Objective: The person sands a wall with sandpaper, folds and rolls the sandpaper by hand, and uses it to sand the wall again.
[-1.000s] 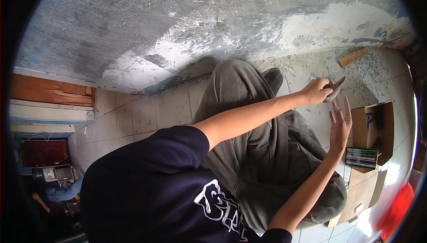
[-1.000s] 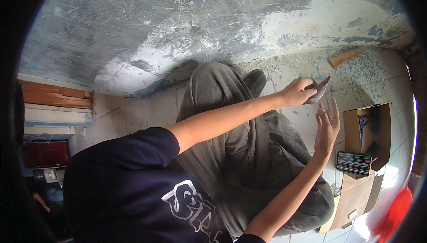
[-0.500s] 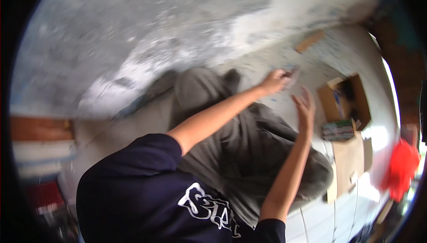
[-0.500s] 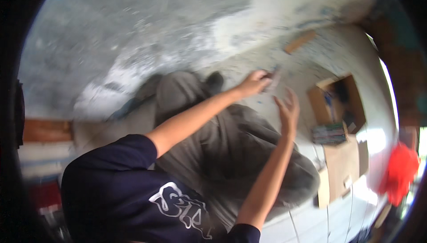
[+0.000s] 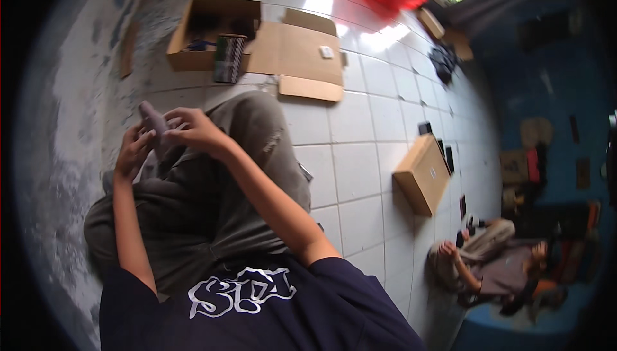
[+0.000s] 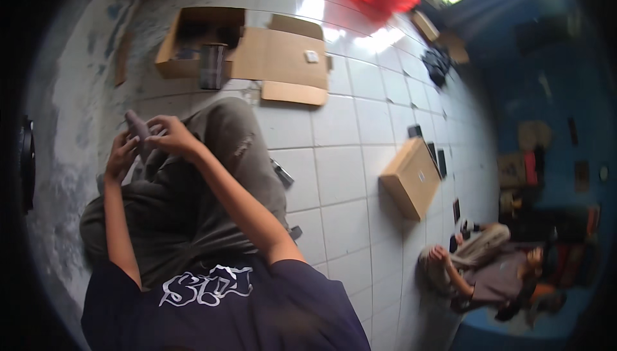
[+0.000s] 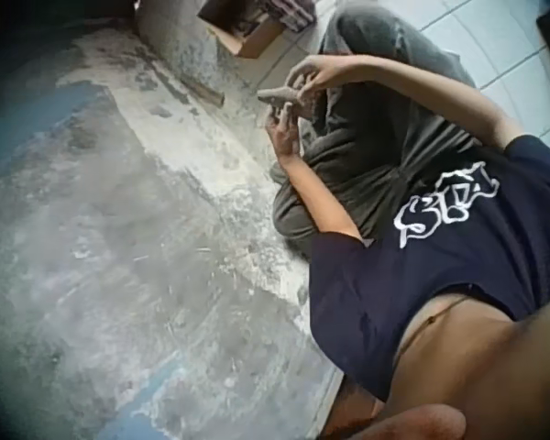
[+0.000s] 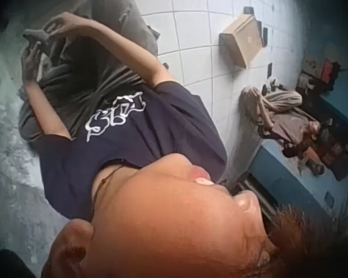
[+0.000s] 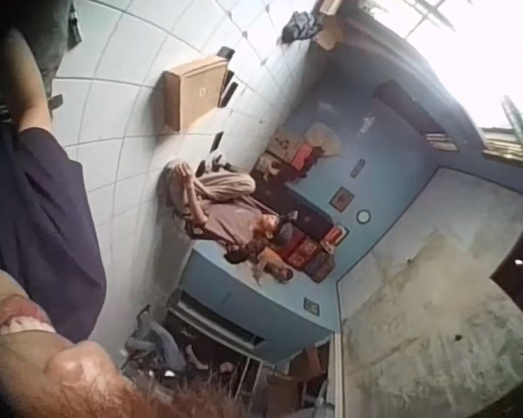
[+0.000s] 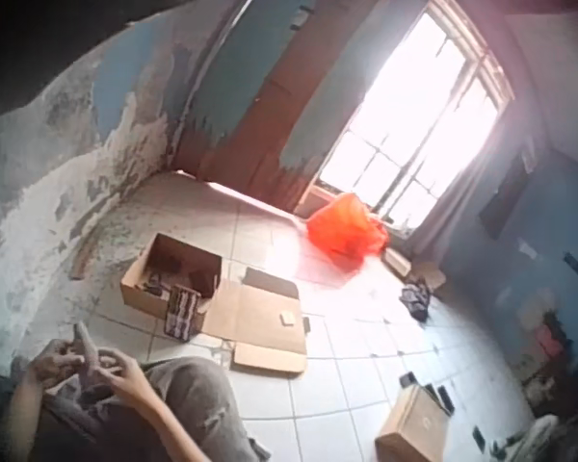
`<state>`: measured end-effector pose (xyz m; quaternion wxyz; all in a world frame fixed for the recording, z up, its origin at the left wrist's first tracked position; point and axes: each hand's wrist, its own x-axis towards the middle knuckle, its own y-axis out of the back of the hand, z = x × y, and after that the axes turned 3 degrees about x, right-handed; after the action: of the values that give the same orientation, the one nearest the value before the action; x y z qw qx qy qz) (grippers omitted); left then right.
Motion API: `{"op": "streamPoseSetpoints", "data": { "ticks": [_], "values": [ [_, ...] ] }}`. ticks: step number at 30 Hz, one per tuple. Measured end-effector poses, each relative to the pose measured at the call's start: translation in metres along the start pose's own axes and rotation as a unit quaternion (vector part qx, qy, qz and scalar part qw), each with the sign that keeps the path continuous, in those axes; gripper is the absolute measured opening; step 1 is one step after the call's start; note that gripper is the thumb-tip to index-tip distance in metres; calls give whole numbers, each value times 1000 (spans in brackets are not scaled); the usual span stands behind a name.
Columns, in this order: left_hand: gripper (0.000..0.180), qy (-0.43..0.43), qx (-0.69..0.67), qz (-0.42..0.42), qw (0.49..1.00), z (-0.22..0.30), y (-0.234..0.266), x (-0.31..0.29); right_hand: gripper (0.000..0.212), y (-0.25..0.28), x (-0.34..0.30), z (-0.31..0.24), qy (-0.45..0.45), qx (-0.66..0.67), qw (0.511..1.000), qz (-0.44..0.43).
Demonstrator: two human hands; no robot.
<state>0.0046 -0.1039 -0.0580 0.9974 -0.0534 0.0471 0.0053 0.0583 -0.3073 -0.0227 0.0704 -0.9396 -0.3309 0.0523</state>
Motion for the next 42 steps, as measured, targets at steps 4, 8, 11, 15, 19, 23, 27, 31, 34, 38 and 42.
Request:
{"op": "streamPoseSetpoints", "data": {
  "ticks": [4,8,11,15,19,23,27,31,34,38,42],
  "values": [
    [31,45,-93,-101,990,14,4,2,34,-11,-6,-2,-10,77,997,25],
    [33,16,-41,-46,998,22,17,-5,36,-22,7,2,-30,123,991,49],
    [32,-31,36,-6,999,33,28,-10,32,-34,26,8,-18,126,991,40],
    [25,-75,142,21,987,42,50,-19,31,-48,43,9,11,100,995,12],
    [24,-56,142,54,987,49,51,-26,34,-57,50,7,14,59,998,29],
    [24,-54,155,92,982,53,50,-30,34,-61,52,3,-2,39,999,38],
    [30,-43,158,125,979,60,39,-28,30,-49,51,-5,38,73,996,34],
    [32,-36,99,126,986,58,58,-33,30,-47,52,-20,53,88,995,15],
    [30,-66,39,159,984,63,62,-36,37,-43,57,-18,27,55,998,-6],
    [27,-121,70,208,968,61,50,-25,45,-32,61,-17,-44,-15,998,-45],
    [31,-196,-8,240,951,38,40,-7,42,-17,66,-22,-76,-80,992,-54]
  ]
}}
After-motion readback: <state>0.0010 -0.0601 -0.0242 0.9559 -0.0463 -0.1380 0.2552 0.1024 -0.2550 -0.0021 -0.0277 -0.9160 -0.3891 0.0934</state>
